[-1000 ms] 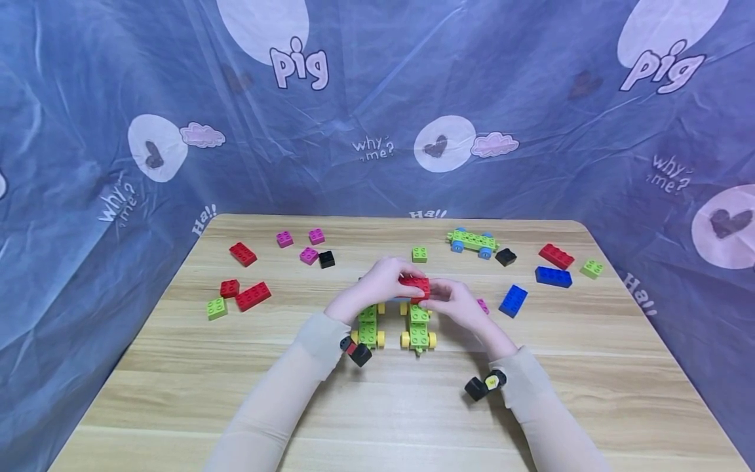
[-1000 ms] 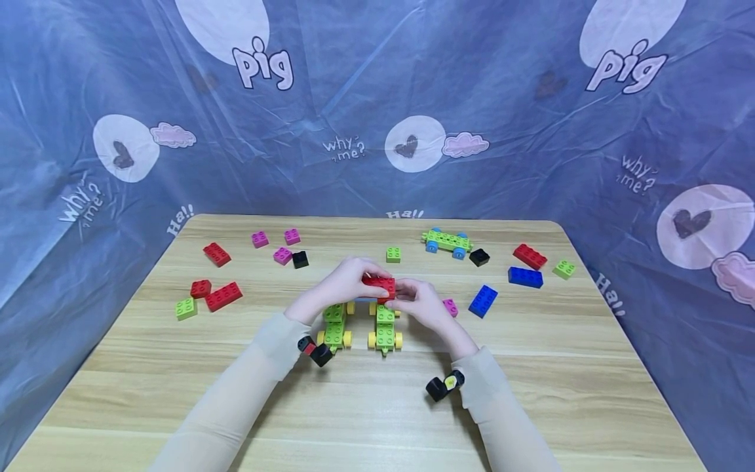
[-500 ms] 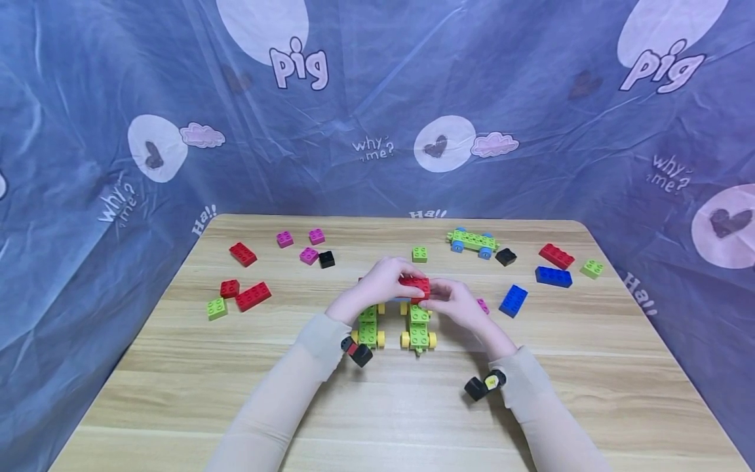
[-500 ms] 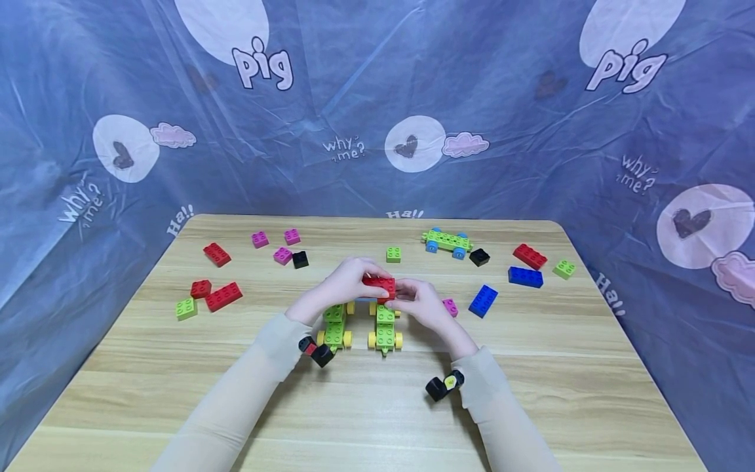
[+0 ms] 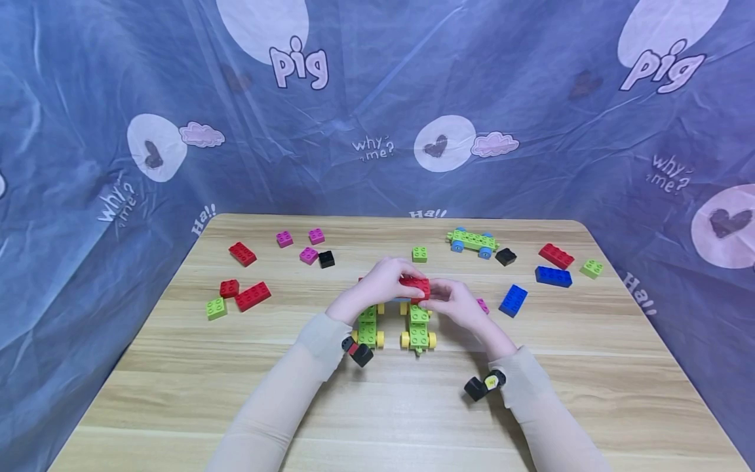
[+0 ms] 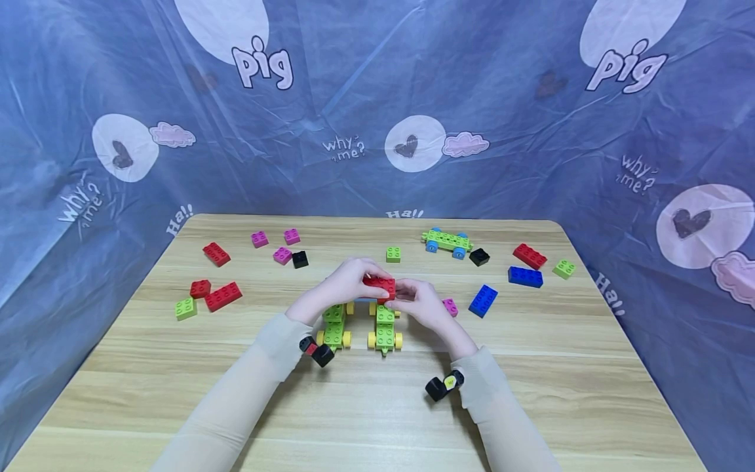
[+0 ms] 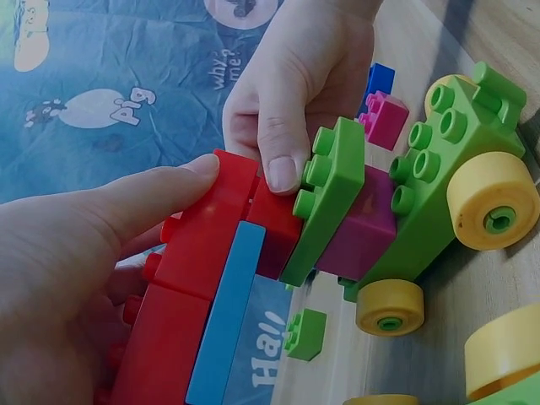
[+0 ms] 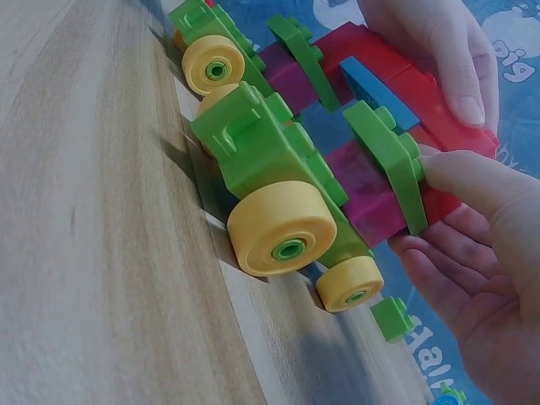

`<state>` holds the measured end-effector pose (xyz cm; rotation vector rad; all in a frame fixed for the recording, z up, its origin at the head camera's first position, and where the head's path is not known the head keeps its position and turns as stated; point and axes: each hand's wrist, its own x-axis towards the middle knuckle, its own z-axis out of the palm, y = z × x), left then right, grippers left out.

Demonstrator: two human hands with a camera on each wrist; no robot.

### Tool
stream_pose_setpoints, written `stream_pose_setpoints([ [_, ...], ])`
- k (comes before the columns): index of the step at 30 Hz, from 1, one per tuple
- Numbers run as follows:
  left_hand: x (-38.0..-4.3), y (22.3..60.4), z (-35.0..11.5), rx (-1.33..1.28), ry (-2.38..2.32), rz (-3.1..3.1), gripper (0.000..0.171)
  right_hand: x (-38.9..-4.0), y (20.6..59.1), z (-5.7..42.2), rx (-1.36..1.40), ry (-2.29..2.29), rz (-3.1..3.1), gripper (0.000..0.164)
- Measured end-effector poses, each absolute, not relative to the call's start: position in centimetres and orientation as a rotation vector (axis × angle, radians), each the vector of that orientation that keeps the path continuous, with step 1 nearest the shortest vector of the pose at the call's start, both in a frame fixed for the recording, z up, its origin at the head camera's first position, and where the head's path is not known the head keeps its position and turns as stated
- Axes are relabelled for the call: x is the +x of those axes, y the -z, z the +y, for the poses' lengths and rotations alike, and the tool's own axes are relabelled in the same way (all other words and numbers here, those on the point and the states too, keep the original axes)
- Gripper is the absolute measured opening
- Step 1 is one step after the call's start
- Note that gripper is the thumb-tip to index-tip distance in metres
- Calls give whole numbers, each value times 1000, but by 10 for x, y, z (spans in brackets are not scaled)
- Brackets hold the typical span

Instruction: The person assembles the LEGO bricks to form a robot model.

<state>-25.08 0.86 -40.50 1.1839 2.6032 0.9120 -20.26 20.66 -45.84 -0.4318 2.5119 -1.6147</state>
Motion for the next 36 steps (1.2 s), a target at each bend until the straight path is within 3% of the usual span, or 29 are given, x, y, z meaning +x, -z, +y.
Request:
stream_pose_setpoints([
  [36, -251, 406, 11, 1093, -943, 2572, 34, -206, 463, 208, -437, 1614, 2495, 45],
])
